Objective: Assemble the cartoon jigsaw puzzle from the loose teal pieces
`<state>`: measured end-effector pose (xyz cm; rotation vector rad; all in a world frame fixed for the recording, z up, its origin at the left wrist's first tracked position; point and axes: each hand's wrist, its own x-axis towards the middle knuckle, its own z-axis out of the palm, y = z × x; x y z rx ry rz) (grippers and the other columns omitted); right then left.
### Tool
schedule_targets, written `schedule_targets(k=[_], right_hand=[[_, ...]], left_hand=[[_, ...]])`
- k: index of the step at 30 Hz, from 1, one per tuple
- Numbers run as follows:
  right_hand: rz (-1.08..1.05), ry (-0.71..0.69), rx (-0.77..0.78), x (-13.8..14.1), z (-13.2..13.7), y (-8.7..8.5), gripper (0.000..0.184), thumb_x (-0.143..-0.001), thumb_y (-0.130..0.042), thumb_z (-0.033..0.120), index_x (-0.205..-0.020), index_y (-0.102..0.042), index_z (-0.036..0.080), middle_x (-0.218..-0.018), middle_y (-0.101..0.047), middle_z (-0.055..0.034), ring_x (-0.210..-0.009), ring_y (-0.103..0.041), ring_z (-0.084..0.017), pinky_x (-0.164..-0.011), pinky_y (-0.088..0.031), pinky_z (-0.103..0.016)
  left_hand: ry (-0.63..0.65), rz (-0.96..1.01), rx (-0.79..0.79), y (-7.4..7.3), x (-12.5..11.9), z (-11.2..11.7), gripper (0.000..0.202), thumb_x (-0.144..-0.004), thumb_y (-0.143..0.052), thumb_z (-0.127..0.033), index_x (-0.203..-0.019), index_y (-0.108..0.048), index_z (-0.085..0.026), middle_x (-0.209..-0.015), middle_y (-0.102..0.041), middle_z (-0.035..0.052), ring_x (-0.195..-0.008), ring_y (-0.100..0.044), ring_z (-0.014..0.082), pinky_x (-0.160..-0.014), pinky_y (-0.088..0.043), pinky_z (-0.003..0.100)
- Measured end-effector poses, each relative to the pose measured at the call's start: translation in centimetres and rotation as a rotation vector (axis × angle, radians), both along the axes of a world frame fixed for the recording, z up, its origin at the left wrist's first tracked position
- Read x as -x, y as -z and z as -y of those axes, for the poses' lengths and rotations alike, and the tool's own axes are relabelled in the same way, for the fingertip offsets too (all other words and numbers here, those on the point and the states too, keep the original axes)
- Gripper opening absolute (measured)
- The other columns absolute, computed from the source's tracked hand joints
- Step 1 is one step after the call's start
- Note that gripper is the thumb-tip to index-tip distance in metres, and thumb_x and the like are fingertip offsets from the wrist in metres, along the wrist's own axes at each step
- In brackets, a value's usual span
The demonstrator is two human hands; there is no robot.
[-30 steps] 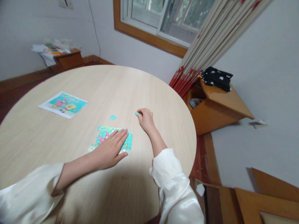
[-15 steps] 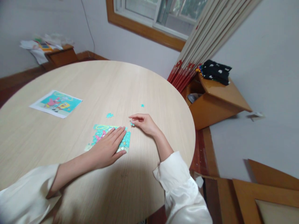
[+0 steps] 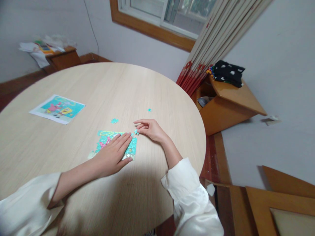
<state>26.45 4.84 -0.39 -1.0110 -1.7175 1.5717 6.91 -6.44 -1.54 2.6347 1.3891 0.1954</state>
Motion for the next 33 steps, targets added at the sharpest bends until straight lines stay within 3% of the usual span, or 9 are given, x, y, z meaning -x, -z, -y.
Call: schedule_targets(k=[9,17,24,29,33], right_hand=[[0.038,-0.041,0.01,0.3,0.4,-0.5,0.033,-0.065,-0.078,0.026,-0.095,-0.072,0.015,-0.078,-0.069,-0.0033,-0.074,-0.064,-0.013,-0.078,-0.054,-0.032],[0.084,-0.084,0.024,0.6,0.8,-0.8,0.035,-0.068,-0.073,0.022,-0.102,-0.068,0.014,-0.075,-0.067,-0.0012,-0.069,-0.062,-0.011,-0.071,-0.052,-0.028],[0.192,-0.099,-0.084,1.1,1.1,-0.8,0.028,-0.073,-0.067,0.018,-0.101,-0.066,0.013,-0.071,-0.061,0.0,-0.066,-0.056,-0.011,-0.066,-0.047,-0.026],[0.351,-0.051,-0.231,1.1,0.9,-0.9,0.033,-0.067,-0.071,0.012,-0.098,-0.063,0.016,-0.073,-0.052,0.0034,-0.064,-0.045,-0.009,-0.064,-0.04,-0.024],[0.331,-0.059,-0.213,1.0,0.6,-0.5,0.034,-0.064,-0.072,0.015,-0.096,-0.061,0.017,-0.07,-0.048,0.0056,-0.061,-0.043,-0.008,-0.059,-0.038,-0.023]], left_hand=[[0.006,-0.021,-0.004,-0.1,0.0,0.0,0.071,-0.094,-0.032,-0.051,-0.143,-0.031,-0.001,-0.151,-0.03,0.0224,-0.142,-0.024,0.0306,-0.116,-0.018,0.047],[0.004,0.003,-0.011,0.2,0.1,0.0,0.07,-0.094,-0.032,-0.051,-0.144,-0.03,-0.002,-0.15,-0.032,0.0229,-0.142,-0.025,0.0311,-0.116,-0.019,0.048],[-0.008,0.023,-0.023,-0.1,-0.1,-0.2,0.069,-0.094,-0.033,-0.052,-0.142,-0.034,-0.002,-0.148,-0.037,0.0233,-0.139,-0.031,0.0322,-0.114,-0.024,0.047],[-0.031,0.038,-0.046,-0.1,-0.3,-0.4,0.069,-0.092,-0.036,-0.053,-0.143,-0.033,-0.006,-0.148,-0.038,0.023,-0.137,-0.034,0.0352,-0.112,-0.027,0.05],[-0.035,0.025,-0.033,-0.1,-0.4,-0.5,0.068,-0.092,-0.038,-0.051,-0.141,-0.036,-0.004,-0.146,-0.038,0.0249,-0.136,-0.035,0.0376,-0.111,-0.027,0.052]])
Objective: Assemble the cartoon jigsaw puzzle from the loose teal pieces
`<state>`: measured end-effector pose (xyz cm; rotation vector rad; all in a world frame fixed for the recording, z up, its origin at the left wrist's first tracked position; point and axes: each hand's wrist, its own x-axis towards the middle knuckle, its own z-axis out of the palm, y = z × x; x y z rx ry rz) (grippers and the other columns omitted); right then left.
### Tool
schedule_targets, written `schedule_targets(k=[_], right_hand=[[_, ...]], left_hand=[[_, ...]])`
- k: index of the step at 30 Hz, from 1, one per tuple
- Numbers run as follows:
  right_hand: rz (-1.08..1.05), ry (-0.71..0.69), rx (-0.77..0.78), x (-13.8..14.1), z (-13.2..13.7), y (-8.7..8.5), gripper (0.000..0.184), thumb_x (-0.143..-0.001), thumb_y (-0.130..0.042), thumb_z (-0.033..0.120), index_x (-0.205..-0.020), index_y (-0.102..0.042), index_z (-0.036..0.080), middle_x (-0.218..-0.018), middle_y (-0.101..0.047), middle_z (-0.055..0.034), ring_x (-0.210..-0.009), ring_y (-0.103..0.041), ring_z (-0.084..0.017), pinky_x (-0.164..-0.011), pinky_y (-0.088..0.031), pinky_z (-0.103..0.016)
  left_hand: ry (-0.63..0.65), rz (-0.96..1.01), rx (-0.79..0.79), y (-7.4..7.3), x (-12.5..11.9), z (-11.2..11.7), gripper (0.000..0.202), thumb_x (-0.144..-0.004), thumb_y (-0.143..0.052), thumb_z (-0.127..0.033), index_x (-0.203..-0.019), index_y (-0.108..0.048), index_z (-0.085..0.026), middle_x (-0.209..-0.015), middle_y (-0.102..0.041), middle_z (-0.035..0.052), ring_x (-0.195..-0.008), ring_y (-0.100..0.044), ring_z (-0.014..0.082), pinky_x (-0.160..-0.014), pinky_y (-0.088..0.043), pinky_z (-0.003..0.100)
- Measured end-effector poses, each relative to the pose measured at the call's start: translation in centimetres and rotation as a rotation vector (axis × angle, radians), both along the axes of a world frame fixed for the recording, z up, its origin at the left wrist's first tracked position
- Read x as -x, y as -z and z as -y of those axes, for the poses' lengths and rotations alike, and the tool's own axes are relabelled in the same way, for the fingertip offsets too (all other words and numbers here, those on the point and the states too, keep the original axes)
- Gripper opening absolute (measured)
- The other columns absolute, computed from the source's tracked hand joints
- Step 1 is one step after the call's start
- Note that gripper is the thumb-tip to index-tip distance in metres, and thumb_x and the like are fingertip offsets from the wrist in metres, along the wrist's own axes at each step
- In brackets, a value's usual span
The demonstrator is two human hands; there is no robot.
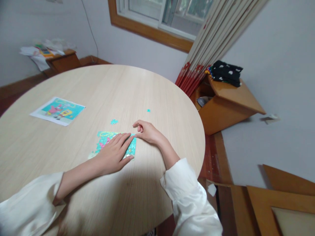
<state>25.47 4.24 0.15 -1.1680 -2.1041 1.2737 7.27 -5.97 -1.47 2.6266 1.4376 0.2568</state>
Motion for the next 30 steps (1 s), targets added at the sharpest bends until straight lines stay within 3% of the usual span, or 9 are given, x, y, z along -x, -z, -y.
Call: schedule_targets(k=[2,4,6,8,11,13,21,26,30], right_hand=[[-0.067,0.015,0.015,-0.3,-0.5,0.5,0.032,-0.066,-0.073,0.023,-0.095,-0.061,0.017,-0.066,-0.049,0.0055,-0.059,-0.044,-0.009,-0.058,-0.039,-0.023],[-0.122,0.139,-0.064,-0.6,-1.4,1.1,0.024,-0.072,-0.068,0.031,-0.09,-0.062,0.017,-0.065,-0.051,0.0035,-0.06,-0.047,-0.011,-0.059,-0.042,-0.025],[-0.098,0.381,-0.278,-1.0,-2.5,1.7,0.014,-0.079,-0.058,0.029,-0.084,-0.063,0.017,-0.071,-0.057,-0.0016,-0.065,-0.051,-0.014,-0.065,-0.046,-0.029],[0.022,0.489,-0.471,-1.3,-3.6,2.3,0.019,-0.081,-0.054,0.022,-0.094,-0.066,0.015,-0.094,-0.064,-0.0106,-0.086,-0.058,-0.019,-0.08,-0.048,-0.036],[0.233,0.42,-0.574,-1.3,-4.5,2.8,0.034,-0.084,-0.053,0.02,-0.116,-0.062,0.016,-0.128,-0.058,-0.0171,-0.119,-0.051,-0.026,-0.101,-0.038,-0.046],[0.326,0.355,-0.581,-1.2,-4.7,3.0,0.034,-0.088,-0.049,0.02,-0.12,-0.062,0.017,-0.135,-0.054,-0.017,-0.126,-0.047,-0.027,-0.105,-0.032,-0.051],[0.264,0.334,-0.632,-1.8,-5.5,3.3,0.025,-0.085,-0.048,0.011,-0.094,-0.071,0.015,-0.099,-0.069,-0.0132,-0.097,-0.061,-0.023,-0.092,-0.045,-0.04],[0.203,0.386,-0.635,-2.3,-6.0,3.9,0.031,-0.081,-0.051,0.011,-0.106,-0.067,0.016,-0.099,-0.068,-0.0127,-0.094,-0.06,-0.024,-0.091,-0.046,-0.043],[0.134,0.391,-0.612,-2.6,-5.8,3.8,0.041,-0.079,-0.05,0.011,-0.119,-0.061,0.016,-0.1,-0.066,-0.0119,-0.091,-0.061,-0.022,-0.088,-0.048,-0.042]], left_hand=[[0.004,0.015,-0.004,0.0,0.0,0.0,0.066,-0.092,-0.037,-0.05,-0.14,-0.037,-0.005,-0.146,-0.039,0.0249,-0.136,-0.035,0.0369,-0.111,-0.028,0.052],[0.006,0.018,-0.011,0.0,0.0,0.0,0.066,-0.092,-0.036,-0.05,-0.14,-0.037,-0.004,-0.146,-0.038,0.0251,-0.137,-0.034,0.0362,-0.112,-0.027,0.052],[0.012,0.001,-0.018,0.0,0.1,-0.1,0.067,-0.092,-0.035,-0.051,-0.139,-0.037,-0.004,-0.147,-0.038,0.0247,-0.138,-0.031,0.0357,-0.113,-0.025,0.05],[0.02,-0.017,-0.026,0.0,0.1,0.0,0.068,-0.092,-0.034,-0.052,-0.14,-0.037,-0.004,-0.148,-0.037,0.0235,-0.14,-0.029,0.0344,-0.115,-0.021,0.049],[0.021,-0.023,-0.037,-0.3,0.1,0.1,0.069,-0.093,-0.032,-0.052,-0.143,-0.033,-0.004,-0.15,-0.034,0.0217,-0.142,-0.026,0.032,-0.116,-0.018,0.049],[0.002,-0.023,-0.045,-0.4,0.1,0.2,0.07,-0.094,-0.031,-0.053,-0.144,-0.031,-0.004,-0.152,-0.032,0.0209,-0.143,-0.024,0.0312,-0.117,-0.015,0.049],[-0.056,-0.089,-0.02,-0.1,0.0,0.4,0.07,-0.095,-0.025,-0.053,-0.144,-0.034,-0.004,-0.152,-0.03,0.0214,-0.143,-0.024,0.0306,-0.116,-0.012,0.051],[-0.033,-0.035,-0.005,-0.3,-0.9,0.4,0.068,-0.096,-0.024,-0.052,-0.143,-0.032,-0.004,-0.152,-0.03,0.0209,-0.144,-0.021,0.0293,-0.117,-0.013,0.05],[-0.04,0.16,-0.002,-0.9,-0.7,0.3,0.054,-0.097,-0.029,-0.042,-0.136,-0.04,-0.006,-0.148,-0.037,0.0212,-0.14,-0.03,0.0291,-0.114,-0.024,0.05]])
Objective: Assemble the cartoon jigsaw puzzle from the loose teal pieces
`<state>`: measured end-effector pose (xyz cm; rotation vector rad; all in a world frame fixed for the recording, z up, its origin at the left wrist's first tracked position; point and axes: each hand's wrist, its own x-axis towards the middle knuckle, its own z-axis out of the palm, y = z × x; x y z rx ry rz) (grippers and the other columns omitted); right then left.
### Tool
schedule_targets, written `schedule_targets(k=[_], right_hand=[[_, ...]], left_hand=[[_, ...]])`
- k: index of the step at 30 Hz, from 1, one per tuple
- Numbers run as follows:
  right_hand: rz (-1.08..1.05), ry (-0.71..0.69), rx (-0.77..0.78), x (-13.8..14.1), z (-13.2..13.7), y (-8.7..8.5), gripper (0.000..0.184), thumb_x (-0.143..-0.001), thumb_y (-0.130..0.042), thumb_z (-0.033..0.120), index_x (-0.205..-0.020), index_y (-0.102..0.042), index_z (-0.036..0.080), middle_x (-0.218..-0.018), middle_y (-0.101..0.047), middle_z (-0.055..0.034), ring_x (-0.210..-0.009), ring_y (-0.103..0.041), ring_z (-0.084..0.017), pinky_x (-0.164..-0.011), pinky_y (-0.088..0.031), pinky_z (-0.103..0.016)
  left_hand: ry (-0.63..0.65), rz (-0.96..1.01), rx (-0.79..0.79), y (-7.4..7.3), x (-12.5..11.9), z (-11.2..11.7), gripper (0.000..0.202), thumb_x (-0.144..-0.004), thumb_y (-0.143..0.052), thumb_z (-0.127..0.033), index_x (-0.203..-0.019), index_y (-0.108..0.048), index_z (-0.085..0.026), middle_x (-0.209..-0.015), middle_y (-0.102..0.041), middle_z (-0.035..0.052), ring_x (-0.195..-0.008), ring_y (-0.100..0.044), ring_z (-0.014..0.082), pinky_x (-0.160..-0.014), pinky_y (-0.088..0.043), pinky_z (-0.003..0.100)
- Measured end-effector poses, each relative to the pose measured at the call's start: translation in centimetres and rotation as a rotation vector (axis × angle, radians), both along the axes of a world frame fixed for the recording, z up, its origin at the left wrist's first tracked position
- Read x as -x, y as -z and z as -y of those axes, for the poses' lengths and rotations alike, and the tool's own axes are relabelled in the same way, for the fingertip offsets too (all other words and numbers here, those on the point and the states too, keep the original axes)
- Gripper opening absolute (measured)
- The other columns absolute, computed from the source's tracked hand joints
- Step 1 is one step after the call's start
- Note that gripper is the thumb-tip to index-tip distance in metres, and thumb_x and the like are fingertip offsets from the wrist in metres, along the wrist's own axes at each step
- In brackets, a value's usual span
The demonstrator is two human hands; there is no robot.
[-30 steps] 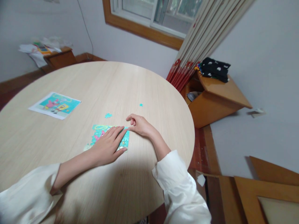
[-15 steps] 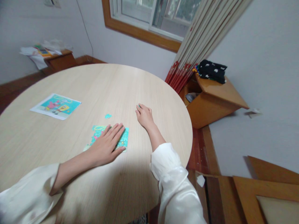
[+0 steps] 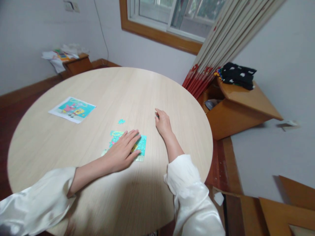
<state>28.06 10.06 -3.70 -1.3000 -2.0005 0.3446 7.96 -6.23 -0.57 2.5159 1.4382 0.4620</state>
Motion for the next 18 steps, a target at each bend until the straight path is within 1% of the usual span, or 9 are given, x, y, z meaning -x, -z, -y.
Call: schedule_targets(k=[2,3,5,6,8,11,14,18], right_hand=[[-0.004,-0.006,-0.007,-0.1,0.2,-0.2,0.043,-0.08,-0.048,0.012,-0.121,-0.06,0.016,-0.101,-0.065,-0.012,-0.092,-0.06,-0.022,-0.09,-0.047,-0.043],[0.009,0.013,-0.021,-0.1,0.3,-0.3,0.043,-0.08,-0.049,0.014,-0.122,-0.059,0.016,-0.103,-0.064,-0.013,-0.095,-0.059,-0.023,-0.091,-0.046,-0.044],[0.067,0.109,-0.042,-0.2,0.5,-0.4,0.04,-0.081,-0.054,0.02,-0.12,-0.06,0.015,-0.109,-0.061,-0.0162,-0.103,-0.054,-0.028,-0.092,-0.044,-0.048],[0.109,0.167,-0.04,-0.3,0.5,-0.4,0.037,-0.08,-0.057,0.024,-0.116,-0.062,0.015,-0.11,-0.06,-0.0175,-0.105,-0.052,-0.03,-0.091,-0.043,-0.05],[0.183,0.237,-0.011,-0.4,0.6,-0.3,0.027,-0.081,-0.058,0.028,-0.103,-0.066,0.014,-0.106,-0.061,-0.0183,-0.103,-0.051,-0.032,-0.089,-0.042,-0.052],[0.224,0.207,0.01,-0.6,0.4,0.0,0.016,-0.084,-0.053,0.025,-0.088,-0.066,0.015,-0.097,-0.062,-0.0167,-0.096,-0.054,-0.03,-0.086,-0.043,-0.048],[0.202,0.18,-0.005,-0.6,0.2,0.2,0.012,-0.083,-0.052,0.021,-0.085,-0.063,0.016,-0.096,-0.062,-0.0163,-0.095,-0.054,-0.028,-0.085,-0.043,-0.045],[0.117,0.143,0.026,-0.6,0.1,0.0,0.008,-0.08,-0.053,0.021,-0.085,-0.06,0.017,-0.094,-0.062,-0.0135,-0.091,-0.055,-0.025,-0.083,-0.044,-0.042]], left_hand=[[-0.035,0.144,-0.007,-0.5,0.7,-0.3,0.043,-0.097,-0.03,-0.036,-0.127,-0.047,-0.012,-0.14,-0.047,0.0187,-0.133,-0.041,0.0269,-0.11,-0.033,0.048],[-0.068,0.216,-0.004,-0.9,1.3,-0.6,0.037,-0.096,-0.031,-0.034,-0.122,-0.05,-0.014,-0.133,-0.052,0.0169,-0.127,-0.047,0.0252,-0.105,-0.039,0.046],[-0.161,0.338,0.009,-1.5,2.6,-1.4,0.028,-0.095,-0.033,-0.032,-0.108,-0.053,-0.017,-0.114,-0.06,0.0129,-0.109,-0.057,0.0222,-0.096,-0.046,0.042],[-0.224,0.382,-0.003,-1.9,3.3,-1.9,0.025,-0.094,-0.034,-0.032,-0.101,-0.054,-0.018,-0.106,-0.061,0.0111,-0.101,-0.059,0.0217,-0.092,-0.047,0.042],[-0.341,0.456,-0.044,-2.4,4.9,-3.0,0.02,-0.091,-0.038,-0.032,-0.092,-0.053,-0.019,-0.096,-0.062,0.0082,-0.093,-0.059,0.0215,-0.087,-0.048,0.041],[-0.483,0.563,-0.07,-2.6,7.0,-4.4,0.016,-0.088,-0.04,-0.03,-0.083,-0.051,-0.02,-0.083,-0.061,0.0043,-0.082,-0.057,0.0194,-0.079,-0.047,0.036],[-0.555,0.684,-0.083,-2.3,8.3,-5.4,0.014,-0.085,-0.042,-0.03,-0.079,-0.049,-0.02,-0.075,-0.057,0.0015,-0.073,-0.055,0.0175,-0.073,-0.046,0.034],[-0.607,0.799,-0.042,-2.1,8.7,-5.9,0.011,-0.083,-0.044,-0.027,-0.075,-0.049,-0.02,-0.067,-0.053,-0.0007,-0.066,-0.054,0.0153,-0.07,-0.046,0.032]])
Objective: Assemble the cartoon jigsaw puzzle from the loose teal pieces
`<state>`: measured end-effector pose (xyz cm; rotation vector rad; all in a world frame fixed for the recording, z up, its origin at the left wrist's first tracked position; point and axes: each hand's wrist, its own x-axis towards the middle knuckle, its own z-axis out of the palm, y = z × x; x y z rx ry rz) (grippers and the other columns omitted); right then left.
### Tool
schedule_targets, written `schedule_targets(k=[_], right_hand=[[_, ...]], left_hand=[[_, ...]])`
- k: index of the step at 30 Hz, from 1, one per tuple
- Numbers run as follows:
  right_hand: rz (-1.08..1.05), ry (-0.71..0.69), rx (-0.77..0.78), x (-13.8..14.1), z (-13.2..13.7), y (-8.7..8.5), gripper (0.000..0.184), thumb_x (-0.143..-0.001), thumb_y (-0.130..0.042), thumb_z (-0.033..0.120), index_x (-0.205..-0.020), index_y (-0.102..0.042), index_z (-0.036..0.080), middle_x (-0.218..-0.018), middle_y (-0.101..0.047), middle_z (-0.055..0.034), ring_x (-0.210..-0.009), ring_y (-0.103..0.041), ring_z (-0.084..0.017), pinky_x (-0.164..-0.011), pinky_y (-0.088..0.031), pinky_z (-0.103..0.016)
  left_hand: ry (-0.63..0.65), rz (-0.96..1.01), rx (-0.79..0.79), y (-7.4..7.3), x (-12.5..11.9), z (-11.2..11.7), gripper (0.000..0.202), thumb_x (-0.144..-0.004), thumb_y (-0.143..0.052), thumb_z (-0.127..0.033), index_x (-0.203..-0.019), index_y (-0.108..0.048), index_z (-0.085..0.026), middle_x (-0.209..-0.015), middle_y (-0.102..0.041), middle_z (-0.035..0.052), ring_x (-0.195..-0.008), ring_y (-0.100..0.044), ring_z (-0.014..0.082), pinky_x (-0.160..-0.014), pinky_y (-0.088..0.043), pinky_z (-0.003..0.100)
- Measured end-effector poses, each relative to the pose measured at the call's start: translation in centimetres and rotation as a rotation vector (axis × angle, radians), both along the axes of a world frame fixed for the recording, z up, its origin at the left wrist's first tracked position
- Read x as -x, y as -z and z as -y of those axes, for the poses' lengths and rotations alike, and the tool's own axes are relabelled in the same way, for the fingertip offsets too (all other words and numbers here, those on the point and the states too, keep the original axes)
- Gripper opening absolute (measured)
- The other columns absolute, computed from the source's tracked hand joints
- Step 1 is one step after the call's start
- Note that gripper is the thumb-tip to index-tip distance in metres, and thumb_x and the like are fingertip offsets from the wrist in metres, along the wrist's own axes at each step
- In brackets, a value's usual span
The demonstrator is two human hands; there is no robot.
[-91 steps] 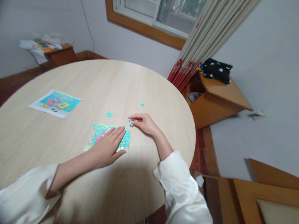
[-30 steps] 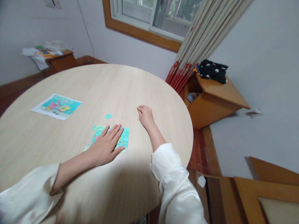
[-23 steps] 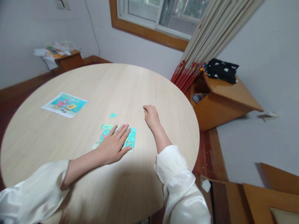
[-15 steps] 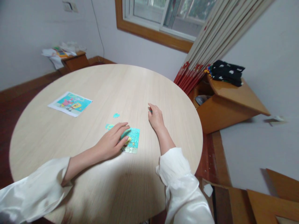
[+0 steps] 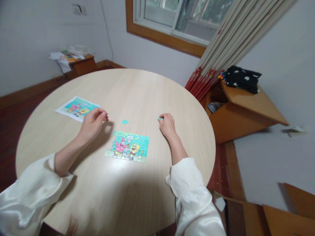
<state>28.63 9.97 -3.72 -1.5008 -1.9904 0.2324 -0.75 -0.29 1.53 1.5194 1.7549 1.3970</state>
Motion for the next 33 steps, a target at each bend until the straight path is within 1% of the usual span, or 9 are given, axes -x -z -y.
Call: schedule_targets(k=[5,8,12,16,20,23,25,29,33], right_hand=[[-0.266,-0.103,0.135,1.0,1.2,-1.7,0.012,-0.076,-0.06,0.029,-0.08,-0.058,0.018,-0.072,-0.061,-0.0029,-0.068,-0.056,-0.017,-0.071,-0.047,-0.035],[-0.532,-0.194,0.234,3.5,3.4,-3.1,0.019,-0.073,-0.065,0.037,-0.078,-0.059,0.019,-0.074,-0.064,-0.0027,-0.069,-0.059,-0.015,-0.07,-0.049,-0.033],[-0.798,-0.343,0.531,7.5,7.0,-4.3,0.031,-0.064,-0.076,0.042,-0.077,-0.06,0.02,-0.072,-0.064,-0.0009,-0.067,-0.063,-0.015,-0.067,-0.053,-0.032],[-0.883,-0.383,0.673,9.6,8.8,-4.3,0.038,-0.056,-0.081,0.046,-0.072,-0.059,0.019,-0.066,-0.063,0.0,-0.064,-0.065,-0.015,-0.069,-0.055,-0.034],[-0.886,-0.404,0.712,9.8,8.9,-3.8,0.036,-0.061,-0.079,0.045,-0.075,-0.061,0.018,-0.068,-0.066,-0.0024,-0.069,-0.067,-0.017,-0.071,-0.054,-0.034],[-0.847,-0.428,0.727,9.6,8.9,-3.4,0.032,-0.069,-0.073,0.044,-0.081,-0.061,0.017,-0.071,-0.068,-0.0044,-0.071,-0.068,-0.017,-0.071,-0.054,-0.034],[-0.752,-0.436,0.664,9.5,9.3,-3.3,0.025,-0.079,-0.063,0.041,-0.086,-0.061,0.017,-0.076,-0.069,-0.0057,-0.073,-0.068,-0.017,-0.073,-0.054,-0.034],[-0.268,-0.475,0.332,9.0,11.0,-3.7,0.018,-0.088,-0.052,0.026,-0.098,-0.064,0.017,-0.101,-0.069,-0.0095,-0.098,-0.064,-0.02,-0.092,-0.047,-0.042],[0.077,-0.553,0.264,8.3,12.6,-4.1,0.038,-0.089,-0.056,0.029,-0.125,-0.055,0.019,-0.129,-0.057,-0.0135,-0.123,-0.05,-0.025,-0.104,-0.038,-0.047]], left_hand=[[0.074,0.198,0.086,-0.5,-0.7,0.1,0.011,-0.082,-0.047,-0.023,-0.072,-0.05,-0.019,-0.064,-0.056,0.0003,-0.064,-0.058,0.0146,-0.069,-0.05,0.032],[0.254,0.377,0.251,-0.7,-1.4,0.6,0.011,-0.082,-0.053,-0.026,-0.076,-0.056,-0.017,-0.07,-0.065,0.0037,-0.068,-0.064,0.0158,-0.074,-0.054,0.035],[0.476,0.484,0.436,-0.9,-2.2,1.4,0.015,-0.076,-0.063,-0.024,-0.087,-0.063,-0.015,-0.081,-0.072,0.0087,-0.077,-0.069,0.0189,-0.083,-0.055,0.041],[0.551,0.454,0.478,-0.8,-2.2,1.6,0.011,-0.073,-0.066,-0.025,-0.08,-0.064,-0.015,-0.071,-0.071,0.007,-0.072,-0.069,0.0193,-0.08,-0.056,0.043],[0.539,0.42,0.46,-0.4,-1.9,1.4,0.012,-0.073,-0.065,-0.027,-0.077,-0.063,-0.015,-0.068,-0.07,0.0065,-0.066,-0.066,0.0174,-0.073,-0.056,0.039],[0.529,0.403,0.443,-0.2,-1.6,1.2,0.012,-0.073,-0.064,-0.026,-0.077,-0.064,-0.015,-0.066,-0.068,0.0054,-0.06,-0.062,0.0147,-0.065,-0.053,0.034],[0.536,0.359,0.446,-0.2,-1.1,1.0,0.012,-0.073,-0.063,-0.026,-0.076,-0.065,-0.015,-0.061,-0.065,0.0037,-0.057,-0.059,0.013,-0.061,-0.051,0.03],[0.568,0.182,0.494,-0.8,0.7,0.5,0.015,-0.071,-0.062,-0.025,-0.075,-0.067,-0.012,-0.056,-0.061,0.0014,-0.054,-0.054,0.0102,-0.056,-0.043,0.024],[0.616,0.007,0.555,-1.2,2.7,0.3,0.021,-0.072,-0.059,-0.027,-0.08,-0.071,-0.012,-0.067,-0.068,0.0042,-0.059,-0.055,0.0113,-0.058,-0.042,0.024]])
